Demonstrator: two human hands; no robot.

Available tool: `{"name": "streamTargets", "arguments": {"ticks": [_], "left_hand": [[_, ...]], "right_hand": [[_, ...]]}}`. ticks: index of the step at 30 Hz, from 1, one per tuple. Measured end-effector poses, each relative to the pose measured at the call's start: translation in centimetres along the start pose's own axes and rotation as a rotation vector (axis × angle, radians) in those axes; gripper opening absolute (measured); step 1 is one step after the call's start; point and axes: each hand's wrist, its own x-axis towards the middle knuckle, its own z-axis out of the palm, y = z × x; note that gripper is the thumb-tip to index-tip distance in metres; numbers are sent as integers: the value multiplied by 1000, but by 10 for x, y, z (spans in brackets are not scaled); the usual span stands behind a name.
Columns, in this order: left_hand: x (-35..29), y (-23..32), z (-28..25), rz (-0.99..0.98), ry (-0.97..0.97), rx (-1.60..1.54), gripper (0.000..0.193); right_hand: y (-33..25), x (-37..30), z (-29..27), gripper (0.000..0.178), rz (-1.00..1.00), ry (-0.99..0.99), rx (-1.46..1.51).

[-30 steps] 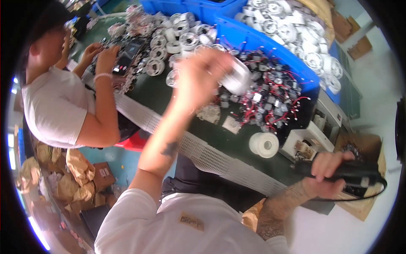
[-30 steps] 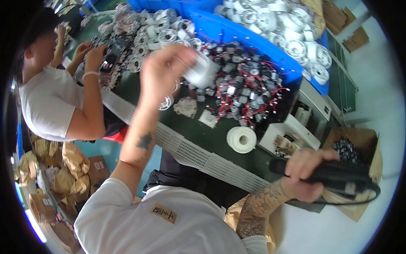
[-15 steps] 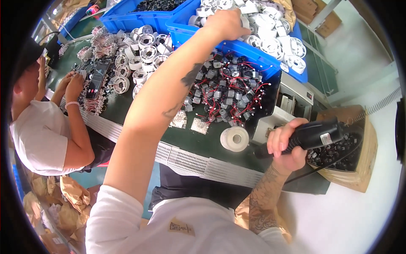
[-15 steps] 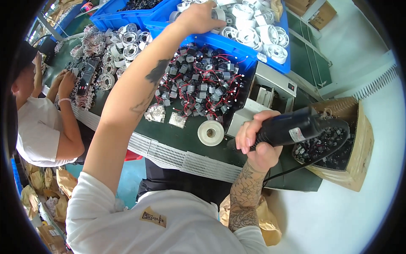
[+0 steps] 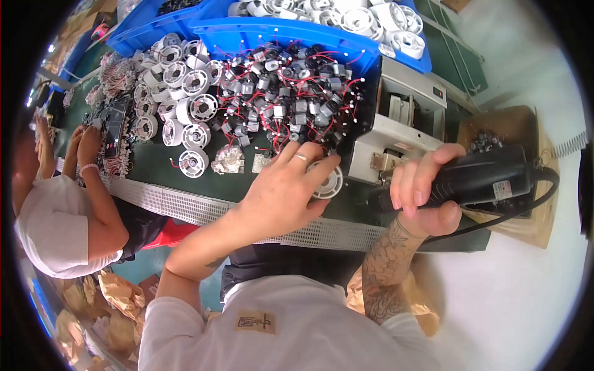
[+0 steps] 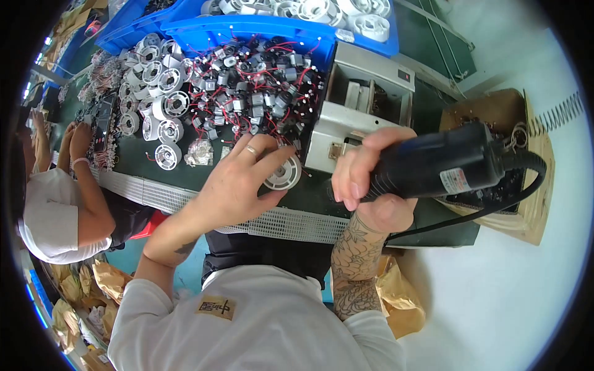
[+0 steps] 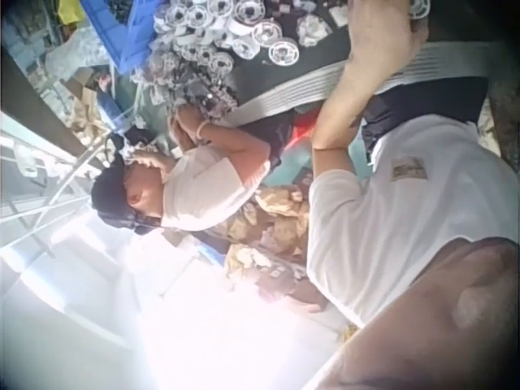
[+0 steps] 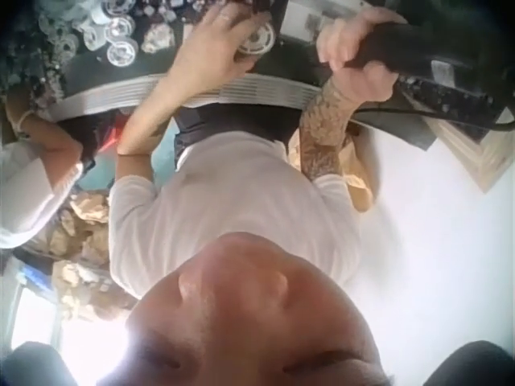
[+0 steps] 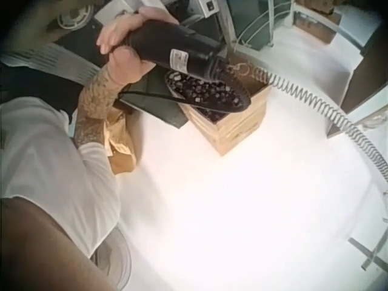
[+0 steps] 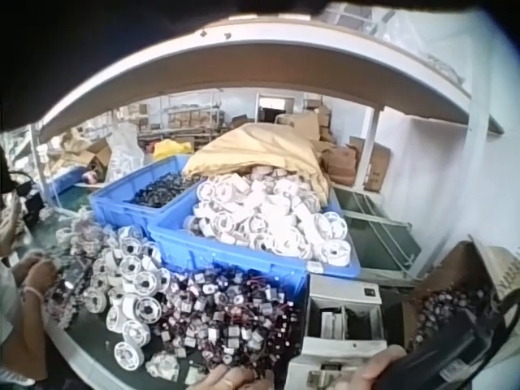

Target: The person assembles electronic components into white plastic housings using an electric screwdriver.

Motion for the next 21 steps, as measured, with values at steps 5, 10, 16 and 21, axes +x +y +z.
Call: {"name": "streamTargets", "arguments": {"ticks": [5,10,16,21], "left_hand": [[0,0,5,-23,21,6,61],[37,-10,-18,-60,181,-7,42],[87,-29,4,-21,305,432,25],[75,-32,-2,-95,357,110,15]], "right_hand": [[3,2,0,67,12,22,18],[4,2,-4,67,35,0,8],[7,2,-3,64,47,25,-15],[6,2,-7,63,47,-44,-90]]}}
